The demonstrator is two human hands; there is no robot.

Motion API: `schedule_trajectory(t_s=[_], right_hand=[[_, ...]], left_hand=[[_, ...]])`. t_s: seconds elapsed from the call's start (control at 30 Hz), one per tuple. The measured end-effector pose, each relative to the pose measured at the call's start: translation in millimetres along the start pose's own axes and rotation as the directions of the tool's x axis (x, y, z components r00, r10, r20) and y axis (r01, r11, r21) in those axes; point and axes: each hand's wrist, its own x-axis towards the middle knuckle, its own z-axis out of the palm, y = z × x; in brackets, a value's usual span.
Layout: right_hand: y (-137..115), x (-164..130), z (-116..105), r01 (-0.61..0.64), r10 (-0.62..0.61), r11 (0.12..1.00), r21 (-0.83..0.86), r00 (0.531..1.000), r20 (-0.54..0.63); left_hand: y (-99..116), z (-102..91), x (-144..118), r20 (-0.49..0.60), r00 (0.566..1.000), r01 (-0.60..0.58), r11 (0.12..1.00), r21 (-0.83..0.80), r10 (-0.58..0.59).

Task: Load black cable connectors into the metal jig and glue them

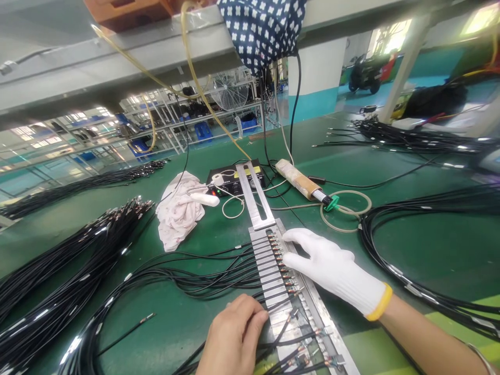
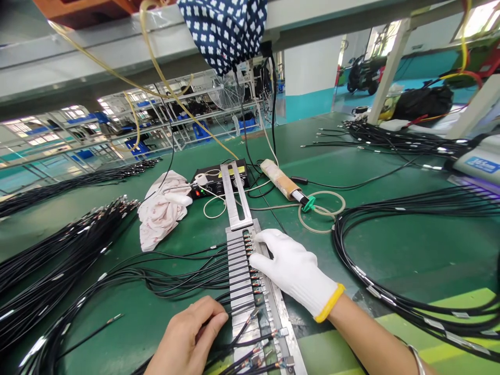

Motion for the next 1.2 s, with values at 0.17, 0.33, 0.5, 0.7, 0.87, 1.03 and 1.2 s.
schedule_trajectory(t_s=[0.17,0.33,0.5,0.7,0.87,1.03,1.2], right_hand=[[1,0,0,-0.009,0.009,1.0,-0.002,1.0,0.005],[3,-1,2,0.012,-0.012,1.0,0.0,1.0,-0.006],[0,-2,-1,-0.001,0.001,1.0,-0.026,1.0,0.007],[-6,-4,-6,-0.022,0.025,0.996,-0.082,0.999,0.032],[-6,-6,-7,-0.016,0.02,0.991,-0.136,0.999,0.032],[-5,-5,-7,-0.001,0.006,0.985,-0.171,0.999,0.032],[-8,-8,-13,-0.018,0.029,0.981,-0.193,0.998,0.055]], left_hand=[[0,-1.0,0,0.078,0.997,0.001,0.992,0.124,-0.011],[1,-3.0,3,0.103,0.992,0.043,0.975,0.217,-0.067],[6,-7.1,6,0.15,0.982,0.066,0.953,0.296,-0.115],[6,-10.2,9,0.168,0.976,0.074,0.941,0.33,-0.136],[7,-8.0,11,0.175,0.97,0.11,0.945,0.309,-0.17],[7,-6.0,13,0.193,0.964,0.117,0.943,0.313,-0.183],[10,-6.8,16,0.212,0.954,0.139,0.937,0.319,-0.214]])
